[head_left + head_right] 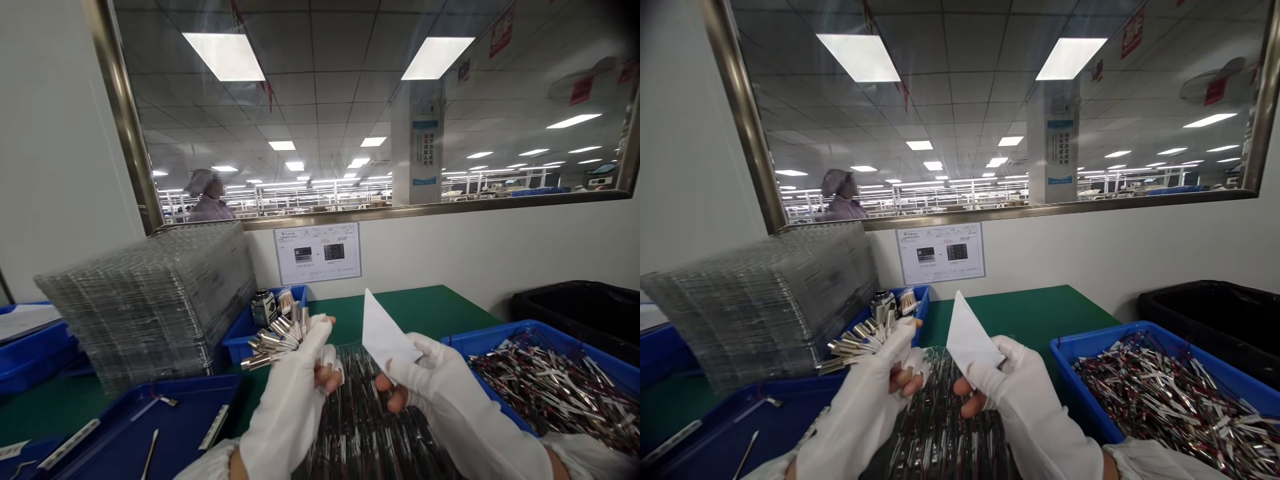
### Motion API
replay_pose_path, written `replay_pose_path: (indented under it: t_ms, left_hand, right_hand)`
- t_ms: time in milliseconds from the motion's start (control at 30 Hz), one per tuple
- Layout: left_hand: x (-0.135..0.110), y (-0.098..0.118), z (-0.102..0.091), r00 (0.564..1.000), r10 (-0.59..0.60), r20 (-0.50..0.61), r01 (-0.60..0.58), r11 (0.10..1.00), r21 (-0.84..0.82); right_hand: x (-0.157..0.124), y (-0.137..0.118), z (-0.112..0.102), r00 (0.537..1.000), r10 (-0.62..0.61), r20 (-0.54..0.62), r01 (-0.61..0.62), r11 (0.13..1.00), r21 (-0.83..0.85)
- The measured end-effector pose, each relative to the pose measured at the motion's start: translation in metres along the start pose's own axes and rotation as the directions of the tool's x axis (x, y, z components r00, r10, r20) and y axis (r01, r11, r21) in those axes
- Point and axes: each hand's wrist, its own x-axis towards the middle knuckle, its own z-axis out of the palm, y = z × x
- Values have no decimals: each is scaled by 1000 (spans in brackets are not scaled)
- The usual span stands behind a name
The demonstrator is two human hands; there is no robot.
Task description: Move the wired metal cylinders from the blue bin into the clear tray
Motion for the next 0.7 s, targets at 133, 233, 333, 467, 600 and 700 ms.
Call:
replay_pose_path:
  t_ms: [133, 233, 333, 467, 600, 700]
  left_hand:
    - [-4, -6, 4, 992, -111, 67, 108, 993, 53]
    - [-7, -16, 5, 971, -211, 111, 201, 975, 92]
    - [-7, -19, 1, 961, -257, 102, 248, 964, 92]
    - [-3, -12, -4, 956, -268, 116, 264, 963, 49]
    - [-1, -1, -7, 990, -116, 81, 115, 993, 19]
    - [-4, 2, -4, 972, -203, 119, 187, 973, 132]
  right_hand:
    - [1, 1, 0, 999, -30, -35, 29, 999, -30]
    - [3, 3, 2, 1000, -1, -5, 1, 996, -89]
    - [2, 4, 7, 999, 9, 46, -3, 990, -142]
    - [-1, 7, 8, 992, 60, 114, -39, 983, -181]
    - [5, 4, -2, 994, 25, 111, -13, 994, -105]
    - [12, -4, -9, 991, -91, 94, 93, 995, -19]
